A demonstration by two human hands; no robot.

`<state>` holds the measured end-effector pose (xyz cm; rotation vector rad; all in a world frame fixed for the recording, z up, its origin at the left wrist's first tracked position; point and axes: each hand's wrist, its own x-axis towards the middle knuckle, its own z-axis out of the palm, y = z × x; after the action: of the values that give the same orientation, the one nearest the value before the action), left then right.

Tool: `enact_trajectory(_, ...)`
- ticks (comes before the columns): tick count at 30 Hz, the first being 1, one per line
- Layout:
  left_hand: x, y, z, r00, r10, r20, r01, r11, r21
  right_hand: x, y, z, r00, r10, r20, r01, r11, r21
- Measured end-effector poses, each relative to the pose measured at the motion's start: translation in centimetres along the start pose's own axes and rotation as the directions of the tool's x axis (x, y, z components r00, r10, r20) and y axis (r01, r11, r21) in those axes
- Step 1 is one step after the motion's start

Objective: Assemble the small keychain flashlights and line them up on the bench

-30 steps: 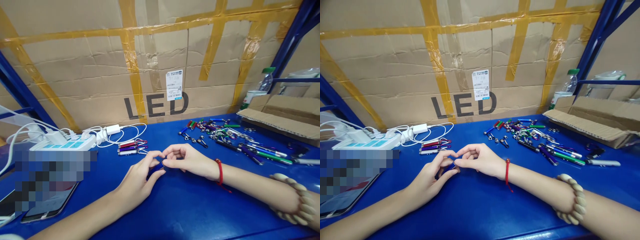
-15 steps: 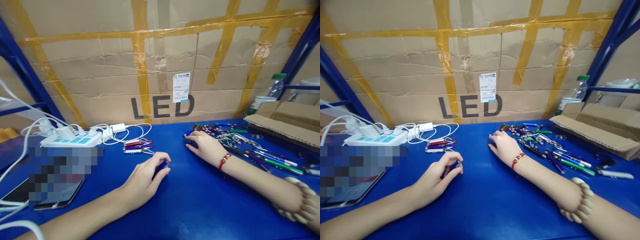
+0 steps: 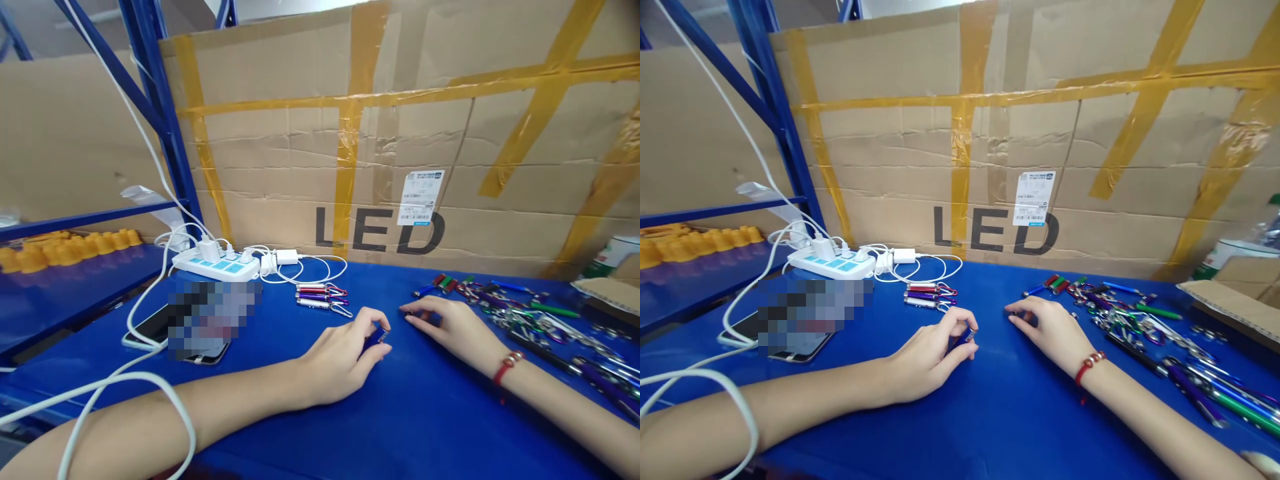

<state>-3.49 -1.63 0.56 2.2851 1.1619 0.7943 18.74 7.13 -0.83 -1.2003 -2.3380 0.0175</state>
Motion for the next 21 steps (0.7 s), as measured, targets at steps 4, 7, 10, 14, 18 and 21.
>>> enact_trajectory(4, 0.0, 0.0, 0.0, 1.000, 0.002, -0.011, -0.002, 1.000, -0.001, -0.2, -1.5, 0.1, 0.999, 0.010, 0.044, -0.012, 0.998, 0.058)
enact_trajectory(7, 0.1, -0.1, 0.0, 1.000, 0.010, -0.015, -0.010, 1.000, 0.000, -0.2, -2.3, 0.0, 0.996, -0.006, 0.086, -0.001, 0.997, 0.079)
enact_trajectory(10, 0.1, -0.1, 0.0, 1.000, -0.001, -0.024, 0.001, 1.000, 0.007, -0.4, -2.9, -0.3, 0.992, -0.033, 0.123, 0.022, 0.996, 0.090)
enact_trajectory(14, 0.2, -0.1, 0.0, 1.000, -0.015, -0.021, 0.015, 1.000, 0.018, -0.7, -3.6, -0.7, 0.984, -0.051, 0.172, 0.031, 0.993, 0.115)
enact_trajectory(18, 0.4, -0.2, 0.0, 1.000, -0.020, -0.016, 0.021, 0.999, 0.029, -1.1, -4.2, -0.7, 0.976, -0.061, 0.210, 0.033, 0.990, 0.134)
enact_trajectory(21, 0.5, -0.2, 0.1, 1.000, -0.026, -0.012, 0.026, 0.999, 0.035, -1.2, -4.4, -0.6, 0.971, -0.091, 0.223, 0.050, 0.982, 0.182)
